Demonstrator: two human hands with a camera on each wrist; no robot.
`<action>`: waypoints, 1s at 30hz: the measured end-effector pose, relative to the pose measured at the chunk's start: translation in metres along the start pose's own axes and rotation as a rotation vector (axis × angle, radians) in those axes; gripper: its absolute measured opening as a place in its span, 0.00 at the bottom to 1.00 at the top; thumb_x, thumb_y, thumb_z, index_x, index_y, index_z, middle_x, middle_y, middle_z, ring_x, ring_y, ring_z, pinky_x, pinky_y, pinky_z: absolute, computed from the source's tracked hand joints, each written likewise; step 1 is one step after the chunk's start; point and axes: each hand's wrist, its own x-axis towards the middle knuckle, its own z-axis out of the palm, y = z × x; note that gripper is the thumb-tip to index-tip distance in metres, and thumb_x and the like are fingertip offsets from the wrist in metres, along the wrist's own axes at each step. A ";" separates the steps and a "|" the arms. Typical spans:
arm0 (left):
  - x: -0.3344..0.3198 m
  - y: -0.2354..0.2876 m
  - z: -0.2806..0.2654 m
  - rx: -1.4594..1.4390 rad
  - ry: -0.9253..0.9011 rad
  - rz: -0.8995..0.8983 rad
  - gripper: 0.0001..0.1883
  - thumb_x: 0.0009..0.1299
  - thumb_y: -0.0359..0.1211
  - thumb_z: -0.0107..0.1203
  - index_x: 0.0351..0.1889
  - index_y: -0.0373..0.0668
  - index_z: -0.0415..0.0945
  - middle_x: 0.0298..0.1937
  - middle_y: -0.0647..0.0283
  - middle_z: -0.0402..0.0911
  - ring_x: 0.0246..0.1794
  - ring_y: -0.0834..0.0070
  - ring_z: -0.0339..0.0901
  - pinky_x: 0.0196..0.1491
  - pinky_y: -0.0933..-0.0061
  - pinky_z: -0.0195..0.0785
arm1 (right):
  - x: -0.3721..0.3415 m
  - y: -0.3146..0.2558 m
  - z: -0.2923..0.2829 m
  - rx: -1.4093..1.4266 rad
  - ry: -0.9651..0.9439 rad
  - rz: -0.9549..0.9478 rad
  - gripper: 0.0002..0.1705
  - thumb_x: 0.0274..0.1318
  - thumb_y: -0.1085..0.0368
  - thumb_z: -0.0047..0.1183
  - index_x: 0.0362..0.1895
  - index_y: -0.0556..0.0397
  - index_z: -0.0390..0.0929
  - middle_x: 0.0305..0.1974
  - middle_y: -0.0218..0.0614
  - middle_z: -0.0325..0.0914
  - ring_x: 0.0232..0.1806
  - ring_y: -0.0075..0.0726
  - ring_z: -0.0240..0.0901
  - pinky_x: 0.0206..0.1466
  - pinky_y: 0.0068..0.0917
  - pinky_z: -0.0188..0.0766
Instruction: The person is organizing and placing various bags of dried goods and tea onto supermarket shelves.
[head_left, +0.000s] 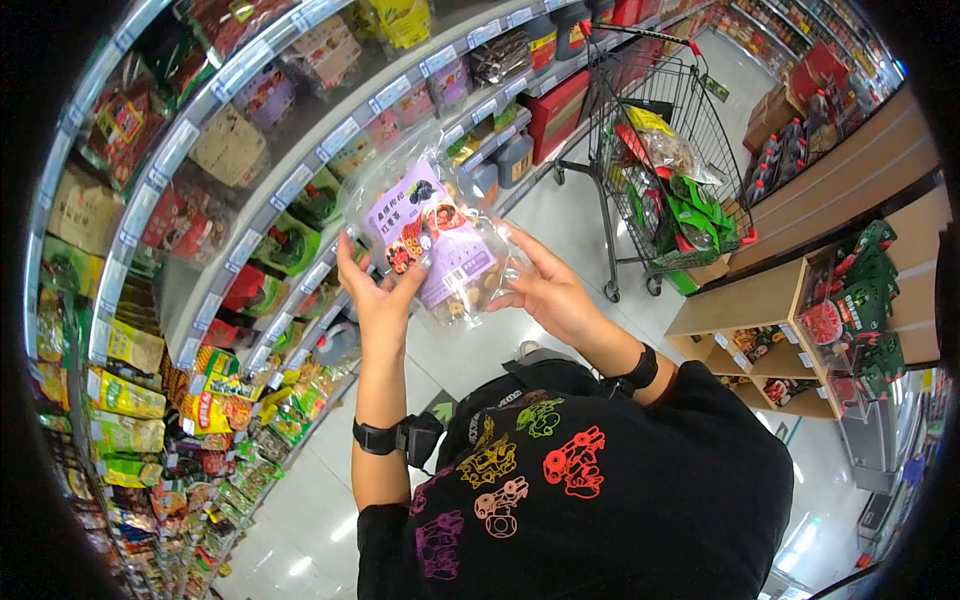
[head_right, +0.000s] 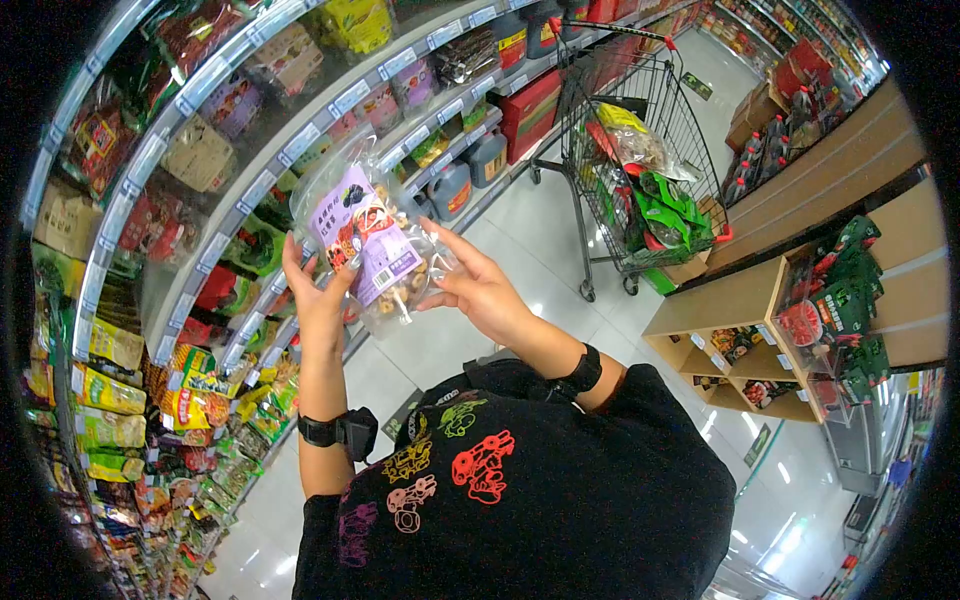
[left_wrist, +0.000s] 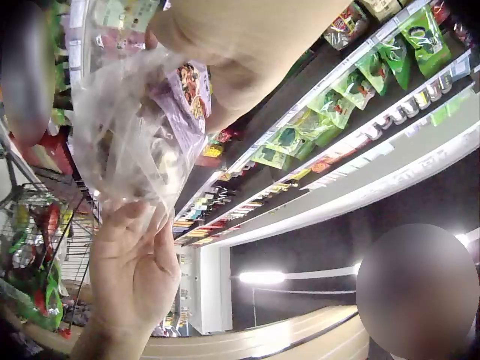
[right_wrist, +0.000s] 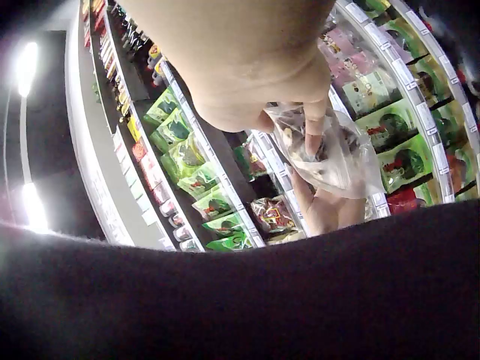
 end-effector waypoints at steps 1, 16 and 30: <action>0.003 -0.001 0.007 0.005 0.014 0.001 0.52 0.48 0.31 0.66 0.66 0.45 0.39 0.63 0.54 0.40 0.62 0.63 0.45 0.55 0.59 0.60 | 0.001 -0.003 -0.004 -0.003 -0.003 -0.008 0.34 0.54 0.76 0.37 0.66 0.49 0.45 0.62 0.37 0.54 0.55 0.34 0.63 0.47 0.32 0.72; 0.028 -0.047 0.125 -0.626 -0.105 -0.275 0.41 0.59 0.24 0.56 0.64 0.40 0.37 0.58 0.49 0.59 0.57 0.66 0.62 0.57 0.65 0.59 | 0.015 -0.062 -0.111 0.019 -0.048 0.096 0.34 0.57 0.71 0.38 0.67 0.49 0.41 0.67 0.35 0.41 0.64 0.42 0.51 0.53 0.45 0.68; 0.124 -0.026 0.050 0.273 -0.059 0.269 0.49 0.50 0.31 0.65 0.64 0.38 0.40 0.43 0.49 0.73 0.42 0.64 0.74 0.45 0.68 0.68 | 0.163 0.017 -0.127 -0.510 -0.085 0.107 0.52 0.42 0.79 0.54 0.66 0.50 0.33 0.56 0.43 0.59 0.53 0.32 0.61 0.47 0.25 0.66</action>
